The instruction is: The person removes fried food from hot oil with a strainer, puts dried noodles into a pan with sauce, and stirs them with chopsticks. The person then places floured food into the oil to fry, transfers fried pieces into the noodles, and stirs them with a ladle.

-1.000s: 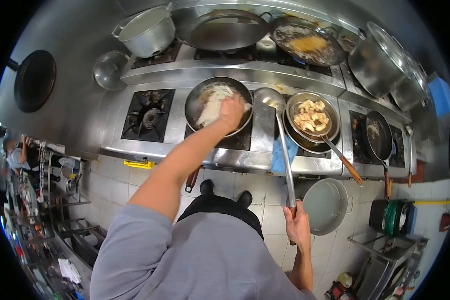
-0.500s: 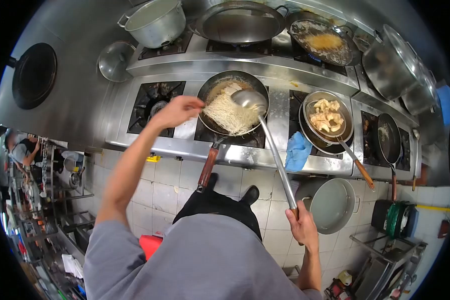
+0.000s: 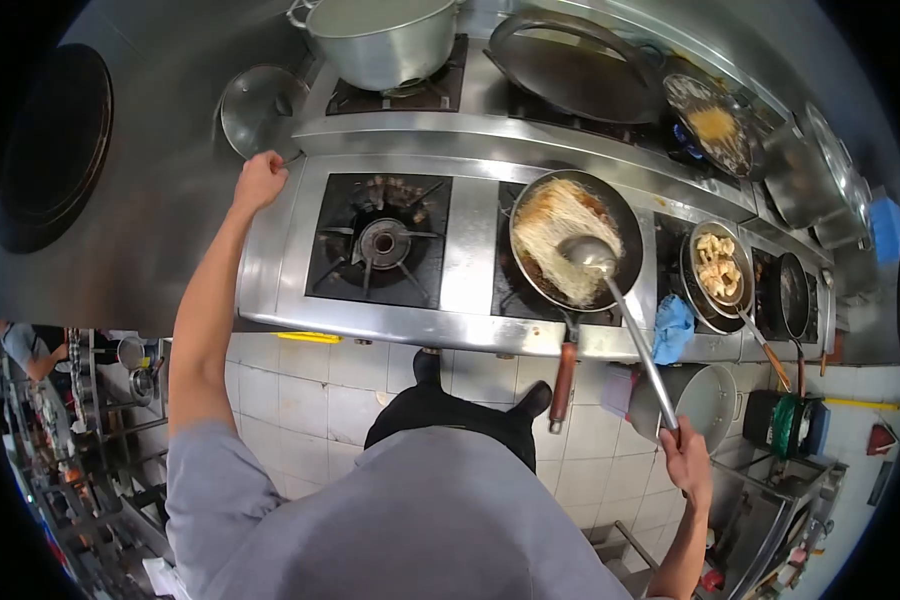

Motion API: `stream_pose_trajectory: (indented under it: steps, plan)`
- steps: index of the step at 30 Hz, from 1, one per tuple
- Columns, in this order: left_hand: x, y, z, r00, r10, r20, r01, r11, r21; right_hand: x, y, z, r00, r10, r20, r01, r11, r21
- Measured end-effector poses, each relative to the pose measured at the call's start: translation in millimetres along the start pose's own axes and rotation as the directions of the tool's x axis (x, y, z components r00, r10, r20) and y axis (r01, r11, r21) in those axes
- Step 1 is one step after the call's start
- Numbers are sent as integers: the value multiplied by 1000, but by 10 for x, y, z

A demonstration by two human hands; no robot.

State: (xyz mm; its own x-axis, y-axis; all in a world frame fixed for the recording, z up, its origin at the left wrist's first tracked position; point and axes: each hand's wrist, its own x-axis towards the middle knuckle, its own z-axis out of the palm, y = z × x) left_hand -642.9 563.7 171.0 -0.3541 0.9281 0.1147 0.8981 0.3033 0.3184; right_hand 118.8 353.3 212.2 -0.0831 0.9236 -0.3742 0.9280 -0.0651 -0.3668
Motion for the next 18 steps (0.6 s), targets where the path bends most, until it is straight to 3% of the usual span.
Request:
stream_pose_trajectory:
  steps: [2,4,6,7,9,10,12,13,18]
  plan:
    - [211,-177,-10,999,-32,33,31,999,10,-83,-237,42,995,97,0,-97,993,63]
    - [569,-365,62,988,121,-96,-99,972,214,-176,-424,138,980,200,-5,-196,963,183]
    - [887,-391,82,981,193,-31,-176,944,280,-61,-572,283,969,249,-3,-239,934,265]
    - [1089,-423,142,978,209,-5,-196,923,332,30,-540,417,979,202,-37,-190,960,204]
    - [1421,-463,255,967,254,9,-233,870,435,130,-1022,292,912,396,111,-410,894,182]
    - [1516,-459,296,961,277,-2,-241,841,484,134,-1002,304,897,433,96,-443,875,193]
    - [1649,-368,330,956,290,34,-254,768,587,149,-912,426,959,282,-5,-281,956,86]
    - [1714,-350,368,957,282,76,-264,728,632,111,-1043,349,958,285,-37,-279,954,107]
    - [2063,-558,677,944,254,209,-324,604,728,-330,-1305,171,894,437,105,-448,854,265]
